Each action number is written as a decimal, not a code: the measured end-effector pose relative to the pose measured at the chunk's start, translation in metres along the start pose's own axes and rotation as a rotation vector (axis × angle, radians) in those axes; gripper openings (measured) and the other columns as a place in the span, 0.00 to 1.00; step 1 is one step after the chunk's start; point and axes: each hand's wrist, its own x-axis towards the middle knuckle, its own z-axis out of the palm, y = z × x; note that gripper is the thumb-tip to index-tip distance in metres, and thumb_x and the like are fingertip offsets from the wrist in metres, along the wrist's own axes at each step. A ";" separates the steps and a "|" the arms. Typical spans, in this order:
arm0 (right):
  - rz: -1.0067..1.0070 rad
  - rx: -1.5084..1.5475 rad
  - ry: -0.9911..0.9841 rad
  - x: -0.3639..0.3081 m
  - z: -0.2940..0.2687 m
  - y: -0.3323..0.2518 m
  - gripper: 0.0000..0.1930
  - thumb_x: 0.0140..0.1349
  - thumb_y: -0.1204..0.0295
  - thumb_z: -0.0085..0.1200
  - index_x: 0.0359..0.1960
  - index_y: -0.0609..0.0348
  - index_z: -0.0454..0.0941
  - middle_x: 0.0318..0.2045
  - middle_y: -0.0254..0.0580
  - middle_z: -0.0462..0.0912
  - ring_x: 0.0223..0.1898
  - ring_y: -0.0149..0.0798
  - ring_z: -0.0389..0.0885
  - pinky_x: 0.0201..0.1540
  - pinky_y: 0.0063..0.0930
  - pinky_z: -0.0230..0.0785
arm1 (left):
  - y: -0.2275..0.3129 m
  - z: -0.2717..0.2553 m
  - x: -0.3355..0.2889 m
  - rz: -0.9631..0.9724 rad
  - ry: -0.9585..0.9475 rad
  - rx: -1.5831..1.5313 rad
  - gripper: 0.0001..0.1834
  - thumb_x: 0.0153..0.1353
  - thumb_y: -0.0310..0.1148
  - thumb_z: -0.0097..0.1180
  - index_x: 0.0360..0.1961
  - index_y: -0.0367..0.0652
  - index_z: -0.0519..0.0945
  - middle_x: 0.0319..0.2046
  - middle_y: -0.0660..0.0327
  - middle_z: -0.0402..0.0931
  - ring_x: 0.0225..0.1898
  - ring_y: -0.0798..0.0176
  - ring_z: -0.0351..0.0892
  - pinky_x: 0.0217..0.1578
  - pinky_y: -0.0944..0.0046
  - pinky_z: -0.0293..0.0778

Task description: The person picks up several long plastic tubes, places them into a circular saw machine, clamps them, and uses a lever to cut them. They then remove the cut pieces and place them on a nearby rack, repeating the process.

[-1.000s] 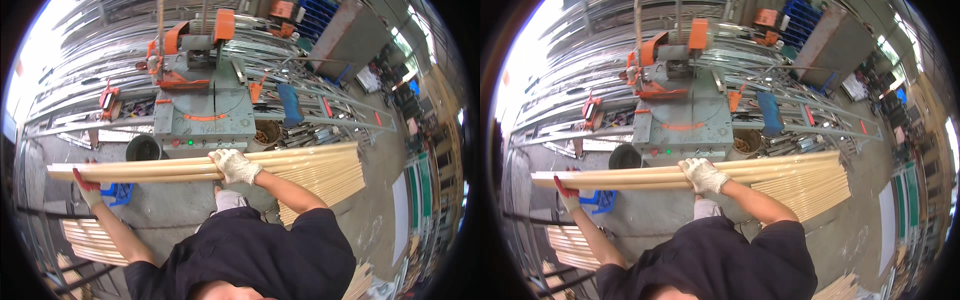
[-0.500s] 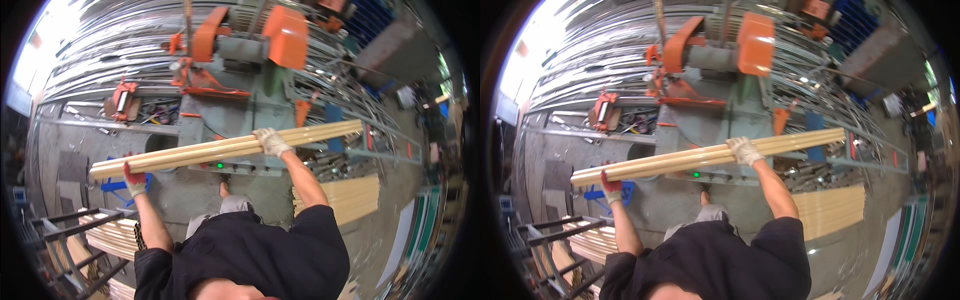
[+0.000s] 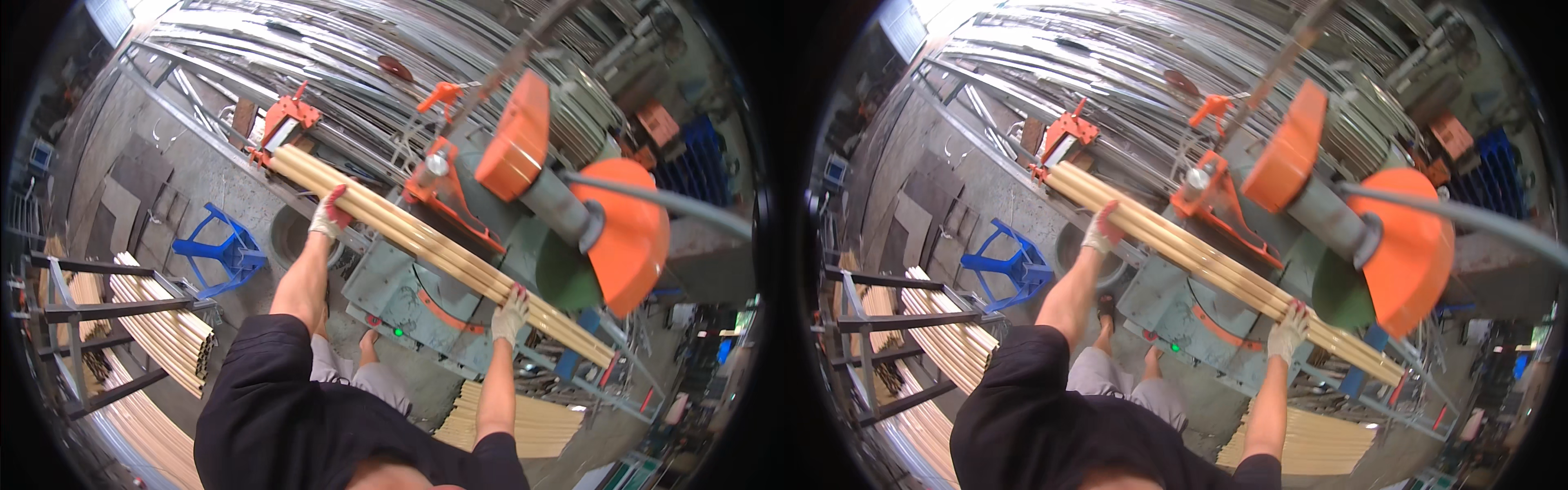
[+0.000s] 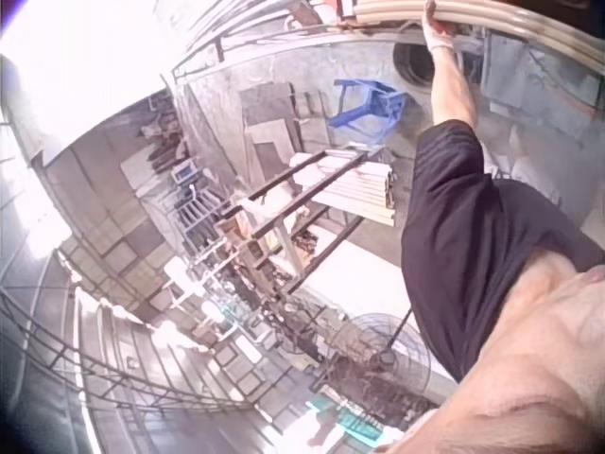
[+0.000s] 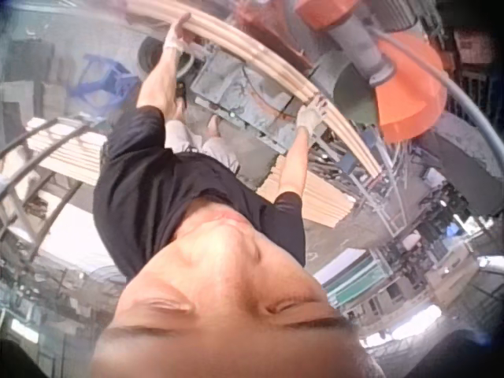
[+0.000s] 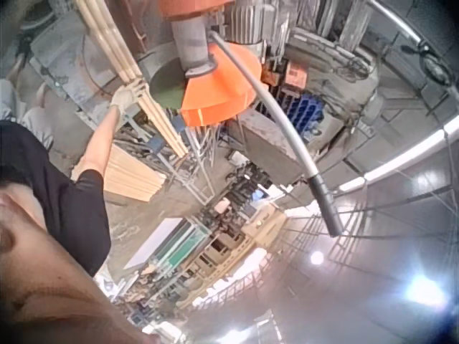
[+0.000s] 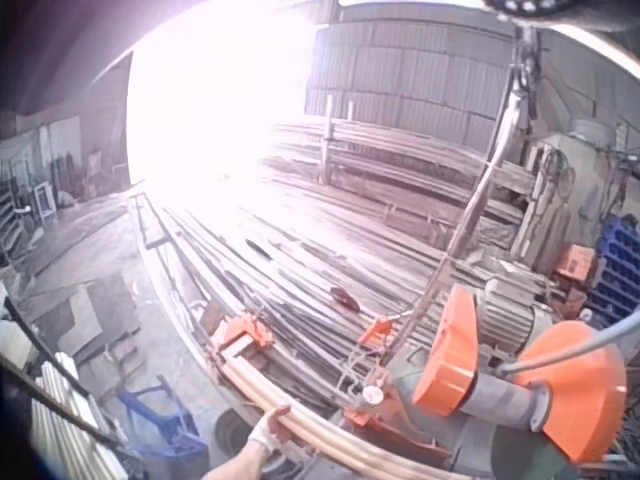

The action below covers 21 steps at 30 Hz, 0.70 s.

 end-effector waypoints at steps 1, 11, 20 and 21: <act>0.019 0.040 -0.003 0.008 0.012 -0.007 0.44 0.61 0.65 0.62 0.79 0.50 0.53 0.78 0.49 0.55 0.78 0.60 0.52 0.75 0.55 0.49 | 0.003 -0.014 0.021 0.068 0.066 -0.010 0.27 0.56 0.30 0.73 0.56 0.43 0.77 0.52 0.57 0.81 0.56 0.51 0.79 0.64 0.43 0.72; 0.173 0.089 -0.282 0.060 0.020 -0.105 0.46 0.60 0.68 0.57 0.79 0.57 0.47 0.79 0.54 0.50 0.78 0.65 0.48 0.77 0.48 0.50 | -0.013 -0.068 0.093 0.072 0.163 -0.066 0.26 0.59 0.36 0.74 0.56 0.42 0.78 0.48 0.58 0.83 0.48 0.51 0.84 0.54 0.44 0.79; 0.178 0.072 -0.243 0.058 -0.010 -0.173 0.48 0.56 0.69 0.60 0.78 0.65 0.47 0.79 0.60 0.48 0.79 0.62 0.47 0.79 0.44 0.48 | 0.018 -0.028 0.101 -0.052 0.084 -0.159 0.30 0.61 0.36 0.72 0.62 0.40 0.77 0.51 0.56 0.84 0.53 0.55 0.83 0.56 0.45 0.78; 0.131 0.110 -0.234 0.061 -0.011 -0.178 0.49 0.55 0.69 0.60 0.77 0.68 0.48 0.77 0.64 0.50 0.79 0.62 0.47 0.80 0.44 0.45 | 0.022 -0.030 0.102 -0.016 0.102 -0.167 0.29 0.61 0.35 0.72 0.61 0.39 0.77 0.50 0.55 0.84 0.52 0.54 0.83 0.55 0.45 0.79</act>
